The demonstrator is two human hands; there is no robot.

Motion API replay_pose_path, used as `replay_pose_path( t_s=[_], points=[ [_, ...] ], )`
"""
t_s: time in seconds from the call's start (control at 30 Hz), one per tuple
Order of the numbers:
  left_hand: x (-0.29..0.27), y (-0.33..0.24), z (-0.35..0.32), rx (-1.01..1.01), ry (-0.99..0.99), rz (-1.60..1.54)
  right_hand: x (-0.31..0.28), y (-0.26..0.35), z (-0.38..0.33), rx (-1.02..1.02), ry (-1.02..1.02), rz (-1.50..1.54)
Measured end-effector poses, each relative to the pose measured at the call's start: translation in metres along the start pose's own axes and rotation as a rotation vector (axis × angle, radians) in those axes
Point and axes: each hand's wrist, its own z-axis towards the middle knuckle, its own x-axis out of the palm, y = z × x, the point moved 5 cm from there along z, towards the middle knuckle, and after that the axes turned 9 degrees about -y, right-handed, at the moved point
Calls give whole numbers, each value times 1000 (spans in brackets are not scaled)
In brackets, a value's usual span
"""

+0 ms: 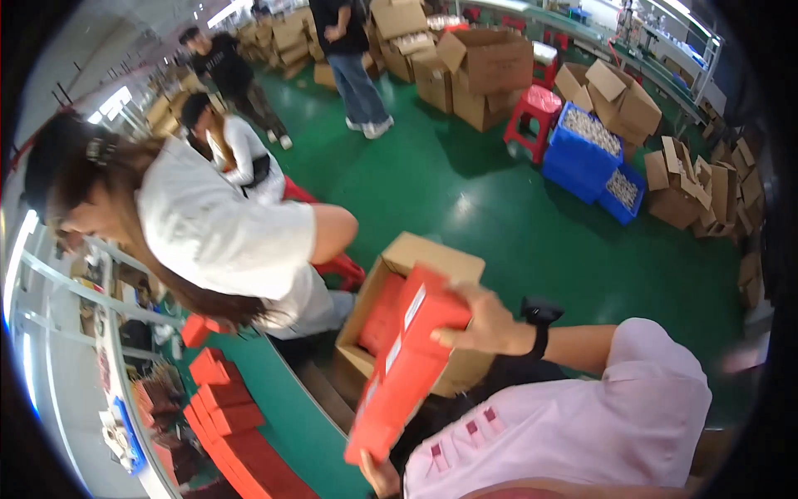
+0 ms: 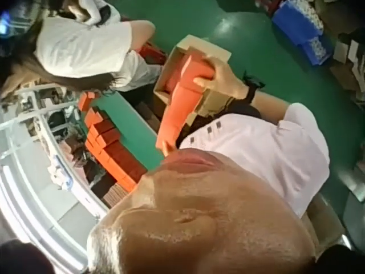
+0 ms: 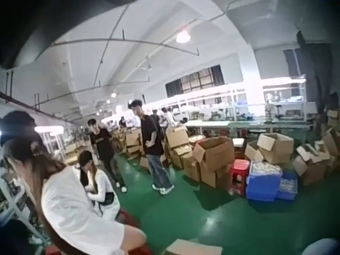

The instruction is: Packing small red product boxes into a larger cardboard shipping carton on a production line.

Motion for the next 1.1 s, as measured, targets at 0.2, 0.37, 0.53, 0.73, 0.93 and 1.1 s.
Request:
replay_pose_path(
  t_s=[0.2, 0.37, 0.53, 0.73, 0.93, 1.1],
  points=[
    [112, 61, 72, -270, 59, -39, -62, -75, -3, -109, -165, -185],
    [67, 172, 124, -448, -154, 10, -2, -208, -30, 124, -72, -142],
    [33, 257, 159, -531, -205, -21, 71, -322, -51, 181, -30, -143],
    [19, 324, 226, -422, -270, 42, 159, -437, -21, 291, -76, 17],
    [6, 348, 285, -407, -341, 59, 238, -501, 11, 357, 12, 70],
    [6, 369, 306, -437, -412, 74, 279, -558, 28, 428, 18, 103]
  ],
)
